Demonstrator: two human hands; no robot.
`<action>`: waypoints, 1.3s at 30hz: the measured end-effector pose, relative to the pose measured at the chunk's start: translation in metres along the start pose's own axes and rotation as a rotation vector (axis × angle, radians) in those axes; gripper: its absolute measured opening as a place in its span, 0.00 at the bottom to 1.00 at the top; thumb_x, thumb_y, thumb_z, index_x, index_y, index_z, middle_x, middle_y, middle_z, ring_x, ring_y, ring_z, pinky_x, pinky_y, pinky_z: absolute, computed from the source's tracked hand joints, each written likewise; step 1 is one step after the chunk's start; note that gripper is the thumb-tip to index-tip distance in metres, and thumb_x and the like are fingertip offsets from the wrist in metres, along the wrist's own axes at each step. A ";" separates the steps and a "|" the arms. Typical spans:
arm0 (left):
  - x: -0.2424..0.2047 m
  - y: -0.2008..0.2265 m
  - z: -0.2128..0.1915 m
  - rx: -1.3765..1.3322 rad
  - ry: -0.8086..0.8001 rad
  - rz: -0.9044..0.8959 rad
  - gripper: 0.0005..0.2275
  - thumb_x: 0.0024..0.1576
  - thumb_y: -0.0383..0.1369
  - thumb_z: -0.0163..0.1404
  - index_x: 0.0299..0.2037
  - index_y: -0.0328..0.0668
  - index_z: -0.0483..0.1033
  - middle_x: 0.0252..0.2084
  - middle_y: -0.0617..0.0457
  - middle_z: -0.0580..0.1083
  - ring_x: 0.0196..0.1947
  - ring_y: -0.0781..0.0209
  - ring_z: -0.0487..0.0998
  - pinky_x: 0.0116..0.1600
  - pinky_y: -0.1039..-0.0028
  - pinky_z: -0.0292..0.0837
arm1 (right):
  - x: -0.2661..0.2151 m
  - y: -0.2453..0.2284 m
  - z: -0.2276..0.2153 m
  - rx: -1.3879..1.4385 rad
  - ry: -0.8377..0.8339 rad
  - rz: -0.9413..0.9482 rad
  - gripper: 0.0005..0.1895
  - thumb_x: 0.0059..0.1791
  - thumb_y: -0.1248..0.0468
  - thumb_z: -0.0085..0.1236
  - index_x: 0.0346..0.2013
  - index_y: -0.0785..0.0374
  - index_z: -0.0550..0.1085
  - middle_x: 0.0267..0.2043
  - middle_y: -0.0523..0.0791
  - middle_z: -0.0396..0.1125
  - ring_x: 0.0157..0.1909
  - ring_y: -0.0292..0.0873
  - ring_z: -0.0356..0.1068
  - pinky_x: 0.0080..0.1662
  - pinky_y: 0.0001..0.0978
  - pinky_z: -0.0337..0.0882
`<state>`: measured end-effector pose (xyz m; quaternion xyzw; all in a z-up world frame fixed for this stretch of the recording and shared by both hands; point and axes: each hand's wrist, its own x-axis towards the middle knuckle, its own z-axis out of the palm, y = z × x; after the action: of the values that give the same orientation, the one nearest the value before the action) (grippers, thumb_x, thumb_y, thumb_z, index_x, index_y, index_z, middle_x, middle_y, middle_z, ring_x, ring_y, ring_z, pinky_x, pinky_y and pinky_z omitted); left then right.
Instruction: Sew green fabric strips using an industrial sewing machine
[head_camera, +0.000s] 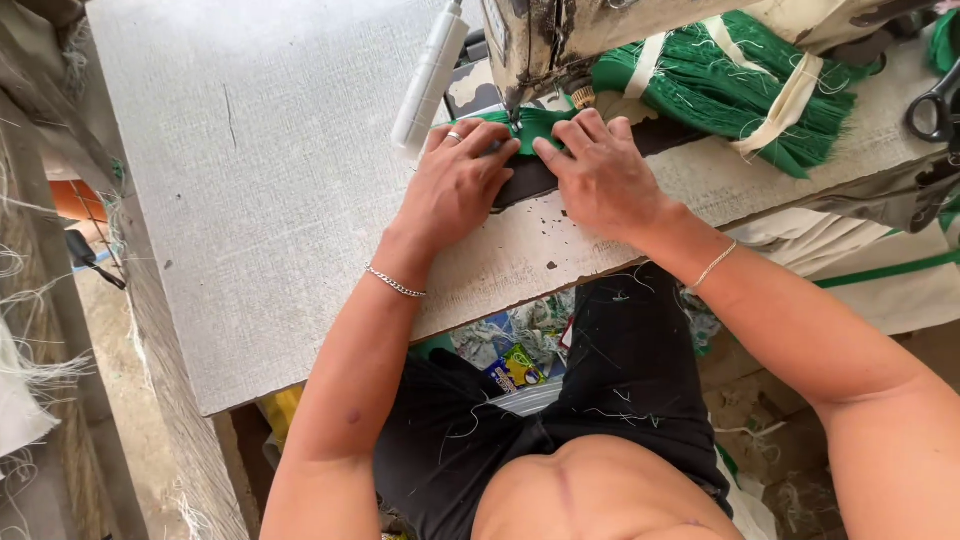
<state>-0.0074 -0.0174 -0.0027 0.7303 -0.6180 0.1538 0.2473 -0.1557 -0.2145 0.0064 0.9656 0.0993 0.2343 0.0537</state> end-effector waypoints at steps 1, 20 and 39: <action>-0.001 0.001 0.000 -0.019 -0.007 0.001 0.11 0.61 0.37 0.55 0.51 0.49 0.79 0.52 0.58 0.72 0.56 0.53 0.72 0.57 0.61 0.61 | 0.000 0.001 0.001 0.000 0.015 -0.010 0.18 0.46 0.66 0.55 0.52 0.58 0.77 0.47 0.46 0.63 0.51 0.49 0.62 0.42 0.40 0.57; -0.001 0.004 -0.008 -0.087 0.005 -0.009 0.11 0.62 0.37 0.55 0.53 0.49 0.79 0.52 0.54 0.74 0.59 0.52 0.72 0.59 0.60 0.60 | 0.012 0.005 -0.007 0.196 0.126 -0.071 0.11 0.52 0.66 0.57 0.49 0.56 0.78 0.51 0.43 0.70 0.55 0.46 0.68 0.51 0.43 0.62; 0.009 0.022 -0.031 -0.040 -0.178 -0.087 0.13 0.64 0.40 0.52 0.56 0.51 0.77 0.57 0.54 0.70 0.59 0.48 0.71 0.60 0.57 0.54 | 0.011 0.016 -0.008 0.263 -0.033 -0.053 0.14 0.58 0.62 0.55 0.57 0.60 0.77 0.57 0.46 0.69 0.43 0.54 0.70 0.51 0.54 0.61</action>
<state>-0.0247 -0.0098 0.0318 0.7620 -0.6084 0.0649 0.2123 -0.1471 -0.2269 0.0209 0.9650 0.1538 0.2021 -0.0656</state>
